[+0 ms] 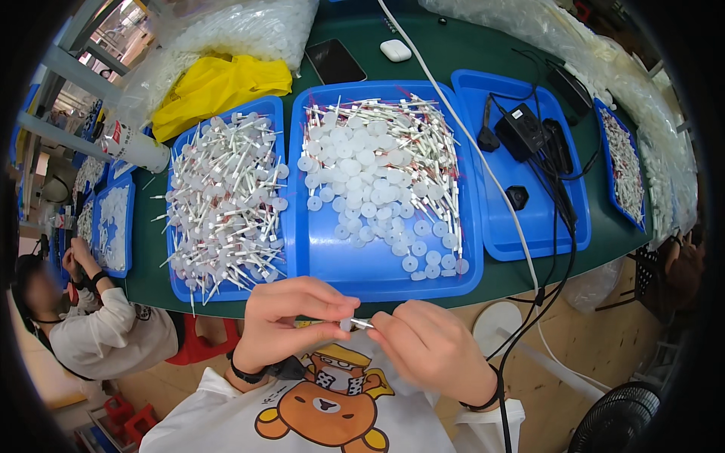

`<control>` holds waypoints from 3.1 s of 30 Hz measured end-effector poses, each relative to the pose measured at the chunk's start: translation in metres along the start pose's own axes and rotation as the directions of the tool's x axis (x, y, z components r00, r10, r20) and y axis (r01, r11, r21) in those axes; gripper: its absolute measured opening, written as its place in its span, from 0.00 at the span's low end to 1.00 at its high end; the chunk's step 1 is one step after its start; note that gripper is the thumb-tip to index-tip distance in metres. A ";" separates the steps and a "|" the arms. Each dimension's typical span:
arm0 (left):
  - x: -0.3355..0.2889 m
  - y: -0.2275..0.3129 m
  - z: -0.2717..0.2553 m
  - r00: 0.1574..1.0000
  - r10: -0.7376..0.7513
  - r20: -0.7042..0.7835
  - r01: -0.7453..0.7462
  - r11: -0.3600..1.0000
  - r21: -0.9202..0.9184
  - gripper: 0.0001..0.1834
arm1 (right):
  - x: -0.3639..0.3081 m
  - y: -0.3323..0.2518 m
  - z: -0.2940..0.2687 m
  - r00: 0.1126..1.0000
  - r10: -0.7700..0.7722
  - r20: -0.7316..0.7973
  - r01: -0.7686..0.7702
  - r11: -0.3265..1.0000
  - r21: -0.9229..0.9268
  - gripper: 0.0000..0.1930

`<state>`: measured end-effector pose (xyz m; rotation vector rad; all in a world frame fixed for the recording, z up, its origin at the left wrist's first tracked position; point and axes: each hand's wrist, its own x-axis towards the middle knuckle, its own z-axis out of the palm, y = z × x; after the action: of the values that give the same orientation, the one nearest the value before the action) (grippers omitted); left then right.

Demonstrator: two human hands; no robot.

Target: The person repeatedly picks small white circular discs and thin white sticks from blue trays and joins them by hand, placing the assembled units back into the trays. The workspace includes multiple trays of parts and a coworker visible in the background.

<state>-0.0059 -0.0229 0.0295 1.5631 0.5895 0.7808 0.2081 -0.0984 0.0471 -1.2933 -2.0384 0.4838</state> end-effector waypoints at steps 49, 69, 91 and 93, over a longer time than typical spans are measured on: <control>0.008 -0.024 -0.010 0.972 0.186 -0.143 -0.008 0.636 0.772 0.16 | -0.010 0.051 0.008 0.804 0.481 -0.349 -0.572 0.785 -0.235 0.08; 0.036 -0.053 0.047 0.990 0.050 -0.131 0.014 0.896 0.445 0.12 | 0.006 0.081 0.015 0.817 0.407 -0.407 -0.532 0.804 -0.264 0.09; -0.018 -0.024 -0.027 0.951 -0.152 -0.270 -0.079 0.724 -0.686 0.15 | 0.032 -0.016 0.035 0.859 0.407 -0.310 -0.010 0.619 0.786 0.09; -0.018 -0.026 -0.025 0.960 -0.142 -0.240 -0.070 0.710 -0.701 0.15 | 0.034 -0.020 0.037 0.857 0.368 -0.362 0.051 0.637 0.769 0.09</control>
<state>-0.0348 -0.0162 0.0028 0.7247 0.4372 1.0538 0.1591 -0.0751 0.0447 -0.9212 -1.0623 0.8802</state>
